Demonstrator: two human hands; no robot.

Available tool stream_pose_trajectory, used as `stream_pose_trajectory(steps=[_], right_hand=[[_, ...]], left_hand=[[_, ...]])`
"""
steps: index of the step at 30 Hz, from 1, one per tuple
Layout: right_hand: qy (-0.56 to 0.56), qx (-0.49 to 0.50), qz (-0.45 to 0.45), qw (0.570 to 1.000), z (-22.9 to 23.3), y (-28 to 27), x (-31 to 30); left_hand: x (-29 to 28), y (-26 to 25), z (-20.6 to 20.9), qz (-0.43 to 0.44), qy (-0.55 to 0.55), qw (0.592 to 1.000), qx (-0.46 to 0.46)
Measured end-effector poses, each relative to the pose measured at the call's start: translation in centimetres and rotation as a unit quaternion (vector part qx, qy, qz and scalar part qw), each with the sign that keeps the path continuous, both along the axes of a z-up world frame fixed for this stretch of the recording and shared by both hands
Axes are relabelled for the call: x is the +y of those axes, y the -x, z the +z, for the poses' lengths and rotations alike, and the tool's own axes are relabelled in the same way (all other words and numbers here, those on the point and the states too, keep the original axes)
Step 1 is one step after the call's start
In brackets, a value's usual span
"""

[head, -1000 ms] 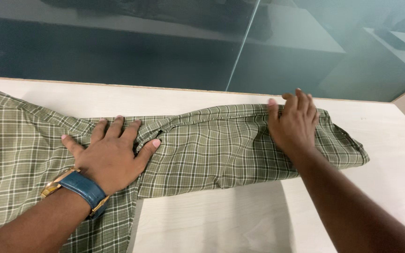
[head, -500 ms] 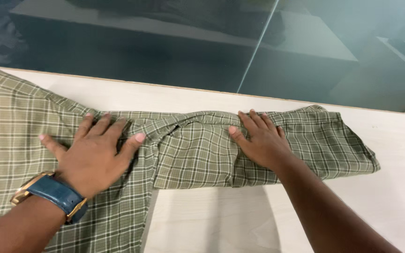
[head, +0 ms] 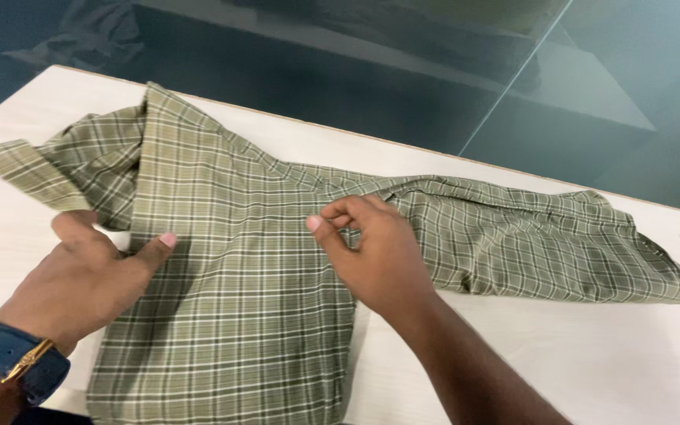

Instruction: The person folds a green plaid shirt on a white table, smoothing the fabric and aligning the sleeves before folding it into a compact rectangle. The folded shirt is then placed into a cabinet. The person then picks up a light blue patterned shirt and begins buttoning it.

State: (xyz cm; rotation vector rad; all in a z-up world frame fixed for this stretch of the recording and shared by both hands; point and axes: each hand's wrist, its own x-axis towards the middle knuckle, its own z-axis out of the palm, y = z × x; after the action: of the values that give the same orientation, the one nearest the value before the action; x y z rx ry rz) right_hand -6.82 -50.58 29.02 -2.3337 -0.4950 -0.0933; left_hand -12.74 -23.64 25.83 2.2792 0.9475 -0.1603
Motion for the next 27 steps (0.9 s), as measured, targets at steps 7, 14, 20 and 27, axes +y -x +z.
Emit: stream_pose_trajectory(steps=[7,14,20,27], right_hand=[[0.03,0.165,0.131,0.977,2.1,6.9,9.8],[0.134,0.149,0.05,0.978,2.7,11.8,13.6],[0.138,0.086,-0.114,0.98,4.3,13.0,12.7],[0.199,0.11,-0.263,0.937,7.3,12.9,9.3]], left_hand=[[3.5,3.0,1.2,-0.093,0.298,0.946,0.086],[3.6,2.6,1.7,-0.11,0.504,0.854,-0.072],[0.7,1.9,4.8,-0.158,0.506,0.833,-0.157],[-1.8,1.8,6.6,-0.174,0.448,0.855,-0.197]])
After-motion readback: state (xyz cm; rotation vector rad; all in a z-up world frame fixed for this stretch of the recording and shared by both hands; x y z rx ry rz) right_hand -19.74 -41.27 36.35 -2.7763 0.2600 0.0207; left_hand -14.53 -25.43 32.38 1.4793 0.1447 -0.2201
